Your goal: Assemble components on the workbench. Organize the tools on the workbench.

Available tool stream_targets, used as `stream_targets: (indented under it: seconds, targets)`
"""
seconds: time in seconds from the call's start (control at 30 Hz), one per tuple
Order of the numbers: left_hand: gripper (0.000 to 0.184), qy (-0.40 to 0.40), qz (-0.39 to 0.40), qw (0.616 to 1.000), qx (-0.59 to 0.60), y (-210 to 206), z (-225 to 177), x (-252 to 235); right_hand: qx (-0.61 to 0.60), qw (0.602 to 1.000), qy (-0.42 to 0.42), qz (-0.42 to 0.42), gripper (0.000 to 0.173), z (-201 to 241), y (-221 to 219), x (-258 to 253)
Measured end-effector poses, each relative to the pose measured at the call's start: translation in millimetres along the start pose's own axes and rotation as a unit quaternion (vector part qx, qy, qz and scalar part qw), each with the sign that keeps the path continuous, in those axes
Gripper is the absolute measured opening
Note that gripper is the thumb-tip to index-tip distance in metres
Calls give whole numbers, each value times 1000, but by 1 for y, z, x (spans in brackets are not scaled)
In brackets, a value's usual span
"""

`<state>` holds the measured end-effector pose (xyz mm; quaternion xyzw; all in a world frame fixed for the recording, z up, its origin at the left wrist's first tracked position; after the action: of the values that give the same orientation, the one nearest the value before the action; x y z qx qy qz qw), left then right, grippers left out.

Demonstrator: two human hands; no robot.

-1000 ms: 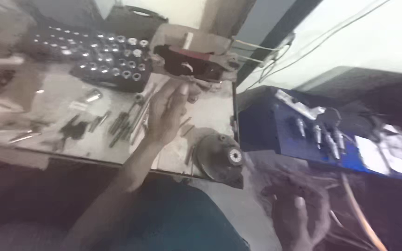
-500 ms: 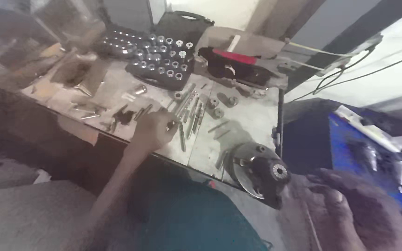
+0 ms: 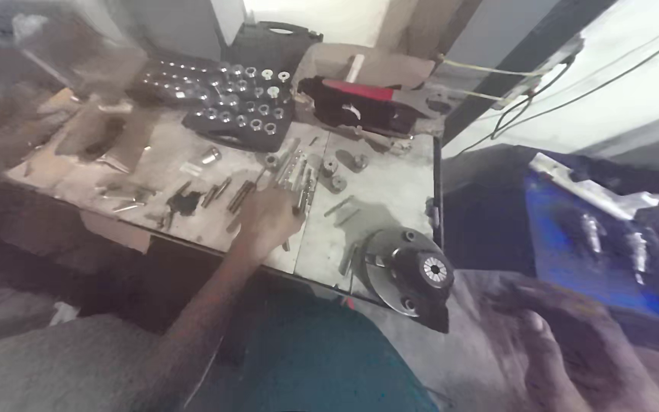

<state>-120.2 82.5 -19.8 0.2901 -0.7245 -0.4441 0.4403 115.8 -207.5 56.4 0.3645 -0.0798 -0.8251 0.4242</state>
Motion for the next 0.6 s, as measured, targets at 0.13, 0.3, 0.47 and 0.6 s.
stream_targets:
  seconds: [0.13,0.3,0.47,0.6]
  targets:
    - [39,32,22,999,-31,-2,-3,-7,6,1000,3,-2,24,4,-1,1]
    - [41,16,1,1000,-11,1,-1,-14,-6,1000,10,-16,23,7,0,-2]
    - [24,-145,-84,980,107,41,-22,33,-48,998,25,-36,21,31,1,-12]
    - [26,-363,-208,894,159,57,-72,96,-63,998,-6,21,31,52,-30,-24]
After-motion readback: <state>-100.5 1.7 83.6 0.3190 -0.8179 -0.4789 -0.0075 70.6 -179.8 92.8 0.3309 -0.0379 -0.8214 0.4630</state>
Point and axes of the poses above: each hand's wrist, its own x-axis away from the middle knuckle, its own y-axis out of the back of the hand, z = x × y, the point moved 10 cm from there along -x, towards the middle knuckle, and after that the axes turned 3 degrees about x, right-handed, at the moved point
